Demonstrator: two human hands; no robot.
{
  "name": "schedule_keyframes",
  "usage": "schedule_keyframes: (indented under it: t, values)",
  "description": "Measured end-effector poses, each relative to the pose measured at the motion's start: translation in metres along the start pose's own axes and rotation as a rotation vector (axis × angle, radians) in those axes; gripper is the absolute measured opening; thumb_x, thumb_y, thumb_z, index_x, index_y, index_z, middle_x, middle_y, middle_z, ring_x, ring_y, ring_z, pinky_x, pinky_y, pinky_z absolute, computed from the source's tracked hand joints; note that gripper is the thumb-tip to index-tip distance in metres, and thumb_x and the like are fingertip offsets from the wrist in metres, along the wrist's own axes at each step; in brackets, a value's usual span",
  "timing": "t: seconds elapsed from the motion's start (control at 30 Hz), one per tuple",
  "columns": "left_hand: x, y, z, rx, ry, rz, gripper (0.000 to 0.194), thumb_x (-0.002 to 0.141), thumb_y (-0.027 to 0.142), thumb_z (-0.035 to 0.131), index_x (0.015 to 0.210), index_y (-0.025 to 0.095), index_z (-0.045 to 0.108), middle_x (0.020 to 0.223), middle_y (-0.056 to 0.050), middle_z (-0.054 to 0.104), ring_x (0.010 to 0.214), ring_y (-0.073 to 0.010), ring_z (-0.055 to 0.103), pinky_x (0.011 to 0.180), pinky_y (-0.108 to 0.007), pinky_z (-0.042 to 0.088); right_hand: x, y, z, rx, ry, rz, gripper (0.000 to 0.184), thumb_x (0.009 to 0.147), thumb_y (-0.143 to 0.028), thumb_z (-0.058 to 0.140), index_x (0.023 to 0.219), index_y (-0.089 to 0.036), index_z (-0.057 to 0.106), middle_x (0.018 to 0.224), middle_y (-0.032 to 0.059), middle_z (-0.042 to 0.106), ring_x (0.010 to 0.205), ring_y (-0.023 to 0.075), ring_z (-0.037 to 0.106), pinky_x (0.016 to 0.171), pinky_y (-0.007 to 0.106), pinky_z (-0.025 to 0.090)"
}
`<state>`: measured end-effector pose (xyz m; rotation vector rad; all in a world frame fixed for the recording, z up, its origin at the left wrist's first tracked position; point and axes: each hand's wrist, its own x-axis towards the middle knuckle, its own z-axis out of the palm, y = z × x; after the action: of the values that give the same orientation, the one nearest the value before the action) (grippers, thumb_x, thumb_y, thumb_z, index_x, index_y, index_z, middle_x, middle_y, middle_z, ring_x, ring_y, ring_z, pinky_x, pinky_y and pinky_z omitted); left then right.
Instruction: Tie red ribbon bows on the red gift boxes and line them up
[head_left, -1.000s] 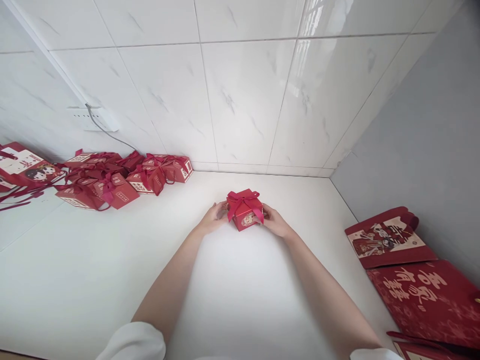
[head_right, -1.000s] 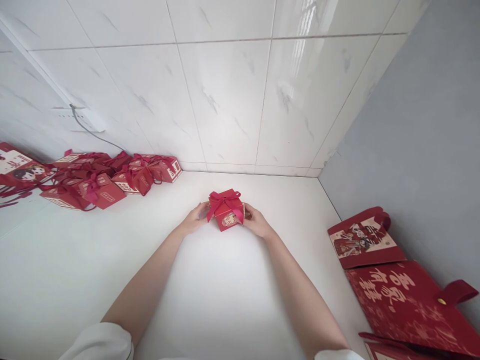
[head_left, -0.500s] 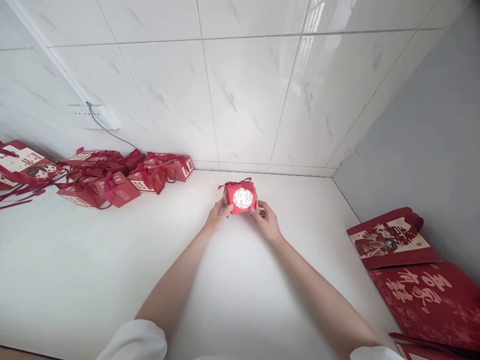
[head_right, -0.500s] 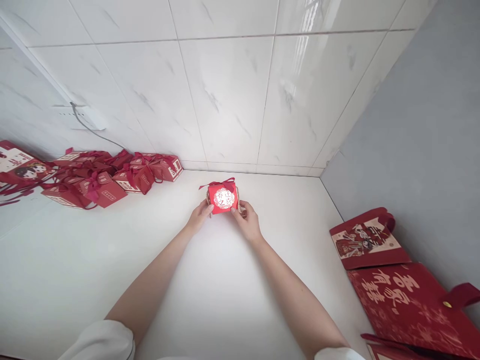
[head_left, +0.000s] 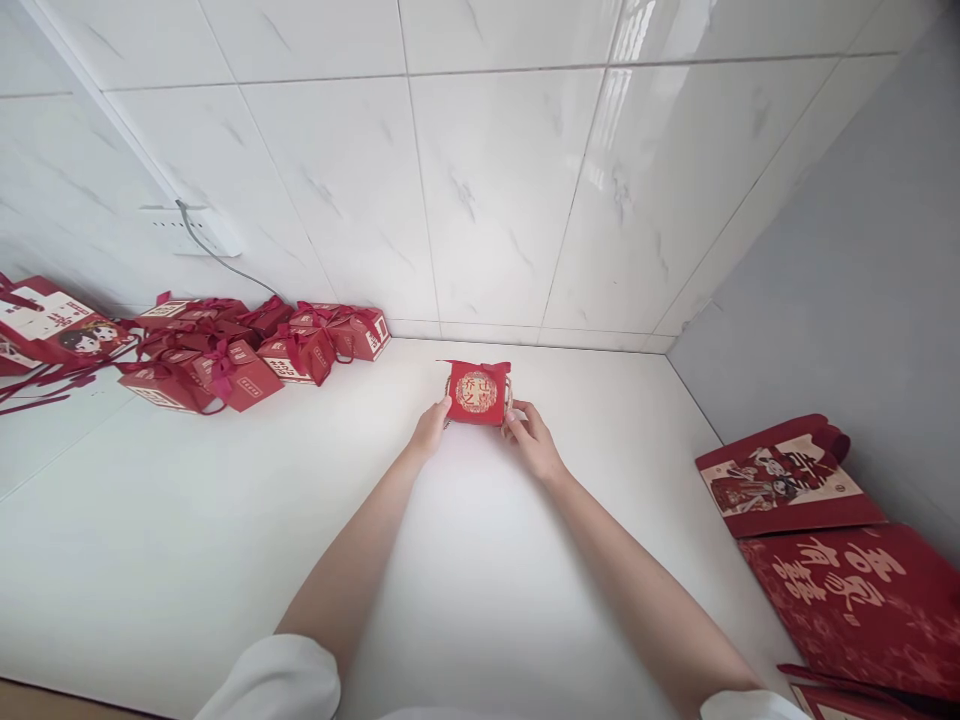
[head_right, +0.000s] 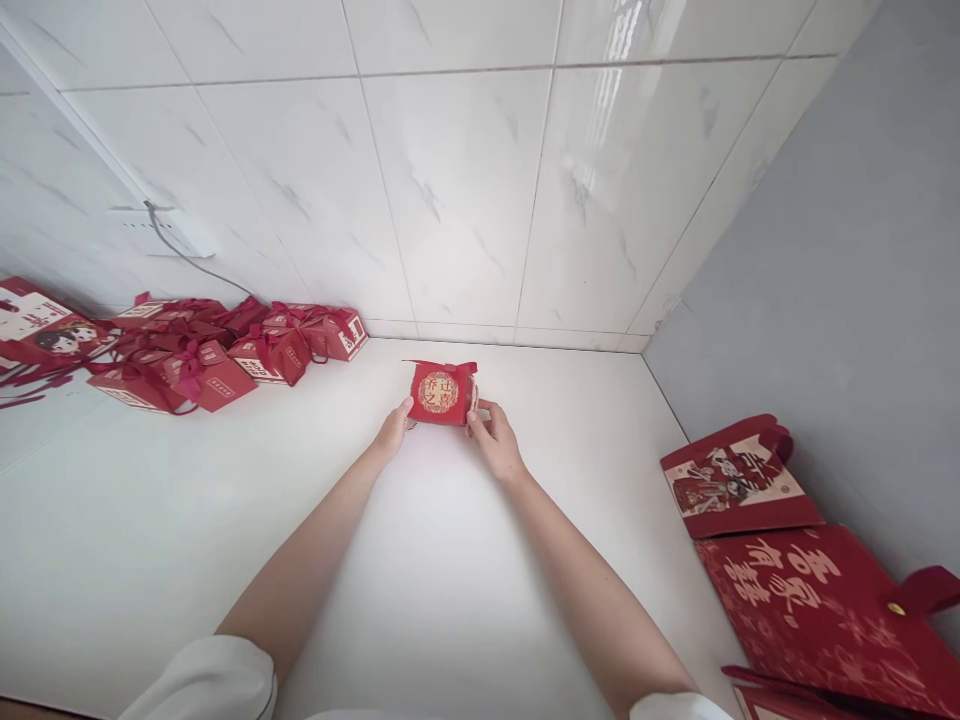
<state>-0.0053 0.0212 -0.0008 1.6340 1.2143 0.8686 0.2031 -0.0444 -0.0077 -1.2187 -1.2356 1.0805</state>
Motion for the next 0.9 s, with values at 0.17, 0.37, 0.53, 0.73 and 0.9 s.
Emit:
schedule_keyframes:
  t: [0.17, 0.37, 0.53, 0.73, 0.9]
  values:
    - [-0.007, 0.003, -0.004, -0.179, -0.080, 0.080, 0.061, 0.078, 0.041, 0.044, 0.133, 0.016, 0.050, 0.125, -0.009, 0.061, 0.117, -0.0269, 0.054, 0.097, -0.041, 0.043, 0.002, 0.001, -0.006, 0.095, -0.063, 0.011, 0.053, 0.079, -0.053, 0.060, 0.121, -0.028, 0.040, 0.115, 0.0075, 0.059, 0.064, 0.0157, 0.060, 0.054, 0.033, 0.050]
    - [-0.004, 0.002, -0.013, -0.206, 0.083, 0.011, 0.055, 0.075, 0.030, 0.036, 0.125, 0.012, 0.053, 0.109, -0.013, 0.066, 0.095, -0.0260, 0.061, 0.081, -0.043, 0.049, -0.002, 0.000, -0.010, 0.181, -0.147, -0.015, 0.056, 0.073, -0.033, 0.065, 0.125, -0.031, 0.044, 0.124, 0.0048, 0.054, 0.065, 0.0123, 0.057, 0.058, 0.031, 0.049]
    - [-0.010, 0.047, -0.029, -0.101, 0.336, 0.099, 0.048, 0.091, 0.046, 0.028, 0.125, 0.021, 0.052, 0.135, -0.008, 0.053, 0.126, -0.0243, 0.047, 0.106, -0.042, 0.034, 0.001, -0.001, -0.015, 0.186, -0.108, 0.008, 0.030, 0.083, -0.038, 0.048, 0.107, -0.023, 0.058, 0.101, 0.0055, 0.067, 0.072, 0.0181, 0.062, 0.062, 0.031, 0.047]
    - [-0.038, 0.114, -0.022, 0.531, -0.128, 0.263, 0.082, 0.069, 0.061, 0.065, 0.140, 0.026, 0.041, 0.144, -0.010, 0.044, 0.137, -0.0344, 0.031, 0.116, -0.050, 0.013, 0.000, 0.001, -0.011, 0.154, 0.022, 0.001, 0.042, 0.089, -0.057, 0.041, 0.091, -0.022, 0.062, 0.091, 0.0069, 0.069, 0.075, 0.0201, 0.061, 0.062, 0.032, 0.045]
    - [-0.035, 0.126, -0.012, 0.702, -0.343, 0.342, 0.105, 0.055, 0.063, 0.074, 0.143, 0.024, 0.033, 0.151, -0.015, 0.032, 0.143, -0.0383, 0.017, 0.114, -0.055, -0.007, 0.000, 0.004, -0.012, 0.116, 0.072, -0.003, 0.047, 0.087, -0.064, 0.040, 0.090, -0.022, 0.062, 0.090, 0.0076, 0.069, 0.075, 0.0203, 0.061, 0.063, 0.033, 0.047]
